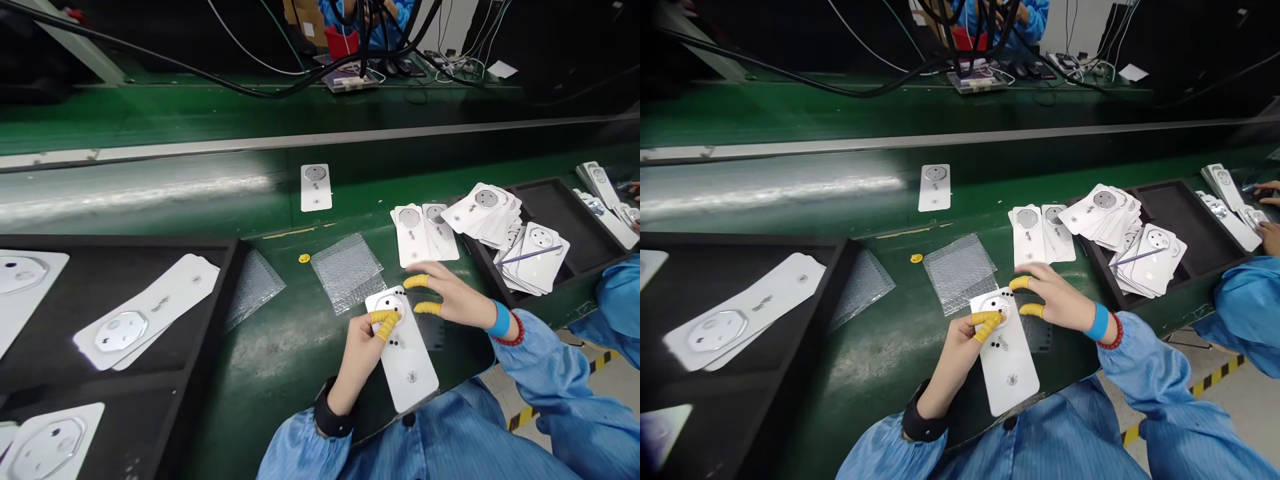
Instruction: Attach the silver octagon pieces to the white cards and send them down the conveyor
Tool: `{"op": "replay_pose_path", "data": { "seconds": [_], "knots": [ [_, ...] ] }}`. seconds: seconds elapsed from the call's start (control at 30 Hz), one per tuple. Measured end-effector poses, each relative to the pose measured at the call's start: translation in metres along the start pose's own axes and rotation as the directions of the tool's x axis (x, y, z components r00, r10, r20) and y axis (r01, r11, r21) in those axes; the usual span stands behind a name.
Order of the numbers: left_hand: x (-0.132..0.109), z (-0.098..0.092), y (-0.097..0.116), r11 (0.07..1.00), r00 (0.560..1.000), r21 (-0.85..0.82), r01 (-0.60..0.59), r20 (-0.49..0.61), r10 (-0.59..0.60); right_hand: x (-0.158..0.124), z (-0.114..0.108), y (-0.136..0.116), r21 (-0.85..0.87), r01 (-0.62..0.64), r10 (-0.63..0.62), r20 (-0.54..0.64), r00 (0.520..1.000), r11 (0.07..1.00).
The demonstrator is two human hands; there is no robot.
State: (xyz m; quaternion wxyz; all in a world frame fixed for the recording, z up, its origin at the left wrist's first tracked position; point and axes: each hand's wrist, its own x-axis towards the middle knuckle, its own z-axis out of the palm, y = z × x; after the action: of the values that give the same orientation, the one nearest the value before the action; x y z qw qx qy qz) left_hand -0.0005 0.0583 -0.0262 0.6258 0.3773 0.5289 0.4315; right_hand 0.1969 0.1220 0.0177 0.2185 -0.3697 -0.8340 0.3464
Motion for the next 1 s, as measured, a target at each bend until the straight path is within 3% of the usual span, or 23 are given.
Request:
{"op": "replay_pose_path", "data": {
  "seconds": [0.1,0.23,0.4,0.6,0.8,1.0],
  "knots": [
    [-0.004,0.003,-0.004,0.999,1.000,-0.047,-0.002,-0.023,0.001,-0.003,0.021,-0.010,-0.030,0.052,-0.056,-0.180,0.982,0.998],
    [-0.009,0.003,-0.005,0.997,0.999,-0.083,0.001,-0.035,-0.003,-0.007,0.049,-0.013,0.007,0.080,-0.078,-0.174,0.982,0.997],
    [-0.006,0.000,-0.010,0.993,0.991,-0.115,0.005,-0.130,-0.020,-0.016,0.068,-0.008,-0.084,0.122,-0.136,-0.190,0.972,0.989],
    [-0.003,0.006,-0.008,0.993,0.977,-0.119,0.026,-0.208,-0.051,-0.019,0.078,-0.010,-0.131,0.140,-0.162,-0.176,0.971,0.982],
    [-0.006,0.007,-0.002,0.999,0.969,-0.047,0.004,-0.246,-0.015,-0.014,0.073,-0.014,-0.113,0.098,-0.118,-0.196,0.973,0.989],
    [-0.007,0.008,-0.004,1.000,0.963,0.014,-0.023,-0.269,0.026,-0.019,0.076,-0.013,-0.194,0.187,-0.217,-0.148,0.965,0.963]
  ]
}}
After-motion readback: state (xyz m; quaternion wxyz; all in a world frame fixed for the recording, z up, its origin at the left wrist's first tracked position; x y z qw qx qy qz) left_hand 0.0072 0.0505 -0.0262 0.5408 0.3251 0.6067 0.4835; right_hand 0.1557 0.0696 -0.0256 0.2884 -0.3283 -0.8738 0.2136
